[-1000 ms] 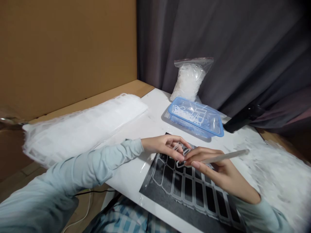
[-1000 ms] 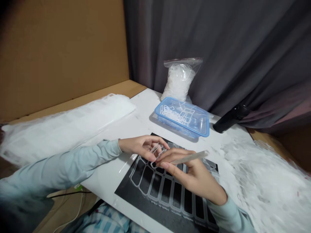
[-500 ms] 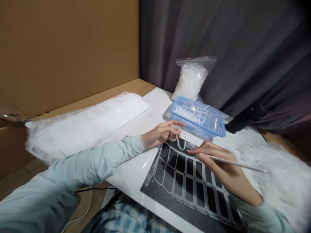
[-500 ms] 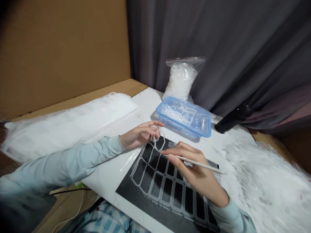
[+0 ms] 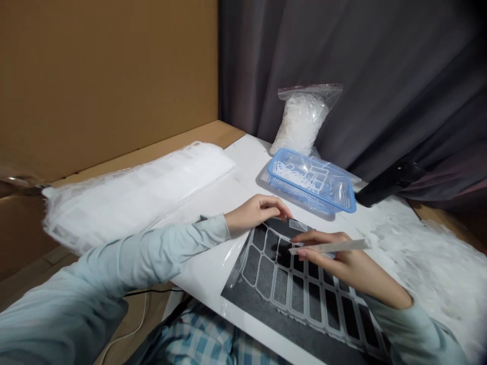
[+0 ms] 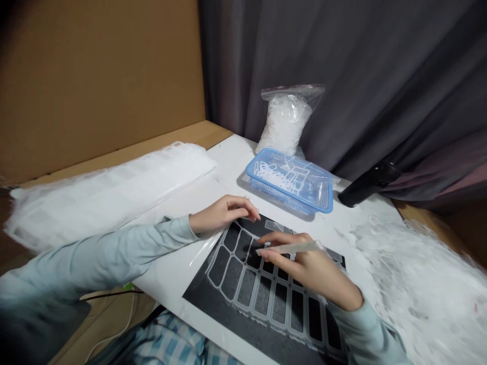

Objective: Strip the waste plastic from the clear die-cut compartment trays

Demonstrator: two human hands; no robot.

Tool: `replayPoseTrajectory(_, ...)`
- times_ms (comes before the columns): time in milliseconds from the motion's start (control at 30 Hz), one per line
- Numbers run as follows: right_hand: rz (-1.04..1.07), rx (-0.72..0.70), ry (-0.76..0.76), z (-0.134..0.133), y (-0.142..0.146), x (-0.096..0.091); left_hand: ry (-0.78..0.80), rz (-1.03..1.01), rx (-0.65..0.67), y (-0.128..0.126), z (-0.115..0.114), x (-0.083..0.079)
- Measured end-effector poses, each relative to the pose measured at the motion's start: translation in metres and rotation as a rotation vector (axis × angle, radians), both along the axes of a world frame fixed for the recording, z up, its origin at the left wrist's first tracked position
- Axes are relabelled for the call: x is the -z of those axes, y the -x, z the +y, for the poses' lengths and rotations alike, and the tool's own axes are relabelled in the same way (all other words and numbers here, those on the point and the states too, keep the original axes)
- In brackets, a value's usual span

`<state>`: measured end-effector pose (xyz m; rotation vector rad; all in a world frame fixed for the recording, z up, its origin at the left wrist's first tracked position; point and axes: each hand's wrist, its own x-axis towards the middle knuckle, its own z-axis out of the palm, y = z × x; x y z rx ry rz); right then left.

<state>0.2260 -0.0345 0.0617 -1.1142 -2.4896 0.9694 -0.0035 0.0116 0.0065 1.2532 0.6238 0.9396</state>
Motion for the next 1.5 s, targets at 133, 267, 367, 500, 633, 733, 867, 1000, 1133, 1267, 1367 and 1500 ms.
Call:
replayPoseTrajectory(133, -0.006, -0.119, 0.027, -0.005, -0.001, 0.0, -0.105, 0.179, 0.042, -0.003, -0.011, -0.009)
replayPoseTrajectory(267, 0.07, -0.167, 0.002, -0.016, 0.0, 0.007, -0.229, 0.208, -0.134, 0.003, -0.041, -0.034)
replayPoseTrajectory(367, 0.115, -0.177, -0.003, -0.019, -0.004, 0.021, -0.381, 0.258, -0.249, 0.013, -0.073, -0.042)
replayPoseTrajectory(500, 0.184, -0.085, 0.054, -0.015, -0.011, 0.037, -0.725, 0.671, -0.274, 0.02, -0.101, -0.016)
replayPoseTrajectory(633, 0.224, 0.02, 0.09, -0.011, -0.013, 0.044, -0.837, 0.934, -0.225, 0.018, -0.107, 0.015)
replayPoseTrajectory(733, 0.245, 0.021, 0.109, -0.011, -0.01, 0.045, -0.9, 1.022, -0.186, 0.016, -0.105, 0.023)
replayPoseTrajectory(867, 0.254, -0.004, 0.134, -0.01, -0.009, 0.047, -0.941, 1.081, -0.149, 0.014, -0.105, 0.021)
replayPoseTrajectory(1000, 0.236, -0.021, 0.115, -0.009, -0.011, 0.047, -0.916, 1.114, -0.126, 0.013, -0.107, 0.02)
replayPoseTrajectory(1133, 0.2, -0.06, 0.056, -0.011, -0.01, 0.045, -0.903, 1.135, -0.096, 0.014, -0.108, 0.022)
replayPoseTrajectory(1267, 0.149, -0.125, -0.014, -0.015, -0.006, 0.035, -0.932, 1.147, -0.103, 0.013, -0.107, 0.027)
replayPoseTrajectory(1367, 0.099, -0.137, -0.037, -0.019, -0.005, 0.025, -0.96, 1.151, -0.132, 0.012, -0.108, 0.031)
replayPoseTrajectory(1500, 0.033, -0.097, -0.064, -0.023, -0.013, 0.018, -0.959, 1.139, -0.138, 0.011, -0.109, 0.033)
